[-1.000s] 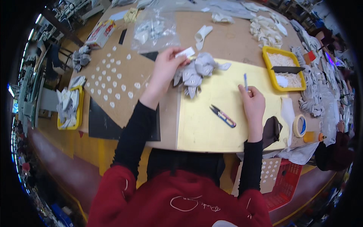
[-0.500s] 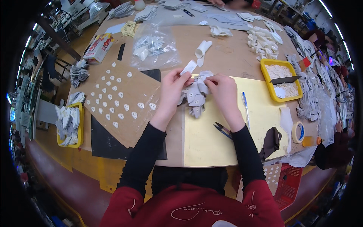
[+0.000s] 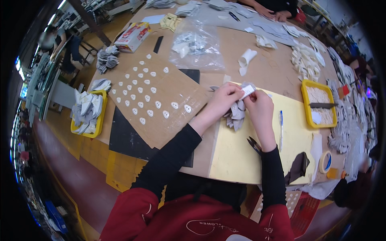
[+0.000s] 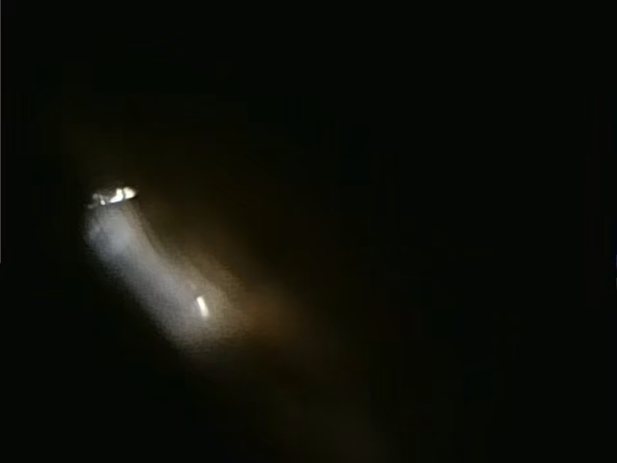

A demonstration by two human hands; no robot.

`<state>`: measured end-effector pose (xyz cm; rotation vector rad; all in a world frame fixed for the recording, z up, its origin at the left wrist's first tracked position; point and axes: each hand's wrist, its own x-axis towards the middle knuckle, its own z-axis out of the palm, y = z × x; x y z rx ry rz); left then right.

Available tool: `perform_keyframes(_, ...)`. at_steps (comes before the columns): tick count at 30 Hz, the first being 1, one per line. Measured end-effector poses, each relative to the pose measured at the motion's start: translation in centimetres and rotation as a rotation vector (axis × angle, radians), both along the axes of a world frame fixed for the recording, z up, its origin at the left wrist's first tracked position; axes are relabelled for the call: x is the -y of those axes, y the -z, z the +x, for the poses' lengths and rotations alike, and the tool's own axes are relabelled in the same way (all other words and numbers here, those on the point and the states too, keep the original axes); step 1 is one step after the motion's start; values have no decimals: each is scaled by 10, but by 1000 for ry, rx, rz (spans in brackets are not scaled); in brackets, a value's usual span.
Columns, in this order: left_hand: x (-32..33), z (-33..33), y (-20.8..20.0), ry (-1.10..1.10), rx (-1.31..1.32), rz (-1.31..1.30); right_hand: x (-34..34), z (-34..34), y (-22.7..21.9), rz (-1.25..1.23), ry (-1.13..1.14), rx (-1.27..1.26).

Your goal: The person assembles small white fabric pieces by hand, inserting small inserts into pockets and folding them. They use a utility knife to trim edges and a pen to mark pieces, then stack the finished parts on the table.

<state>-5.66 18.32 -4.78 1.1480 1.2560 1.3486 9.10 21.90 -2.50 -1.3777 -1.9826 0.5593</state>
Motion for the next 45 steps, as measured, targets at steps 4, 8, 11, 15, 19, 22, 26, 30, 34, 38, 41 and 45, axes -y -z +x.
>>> perform_keyframes(4, -1, -3, 1, 2, -111, 18, -3, -2, 6, 42, -76, 1)
perform_keyframes(8, 1, 0, -3, 11, -164, 70, -7, 5, 8, -67, -121, -176)
perform_keyframes(11, -1, -6, 2, 39, -270, 94, -15, 21, 8, -414, -252, -475)
perform_keyframes(15, 1, -1, 1, -32, -546, 201, -12, 22, 7, -538, -331, -623)
perform_keyframes(19, 2, 8, 3, -199, -591, 238, -9, 15, 16, -399, -501, -579)
perform_keyframes(22, 5, 10, 0, -217, -636, 219, -2, 16, 2, -278, -384, -639)
perform_keyframes(26, 4, 3, -3, -187, -541, 168, -5, 38, -15, -160, -61, -776)
perform_keyframes(30, 10, 4, -15, -232, -718, 135, -3, 78, -14, 61, 178, -842)
perform_keyframes(34, 19, 14, -7, -252, -1077, 169, 34, 114, 7, 272, 386, -627)
perform_keyframes(38, 23, 15, -19, -91, -958, 34, 78, 137, 33, 220, 500, -603)
perform_keyframes(41, 23, 20, -24, -88, -940, 24, 96, 141, 32, 234, 548, -746)
perform_keyframes(45, 21, 23, -18, -127, -912, 134, 106, 145, 30, 378, 495, -643)
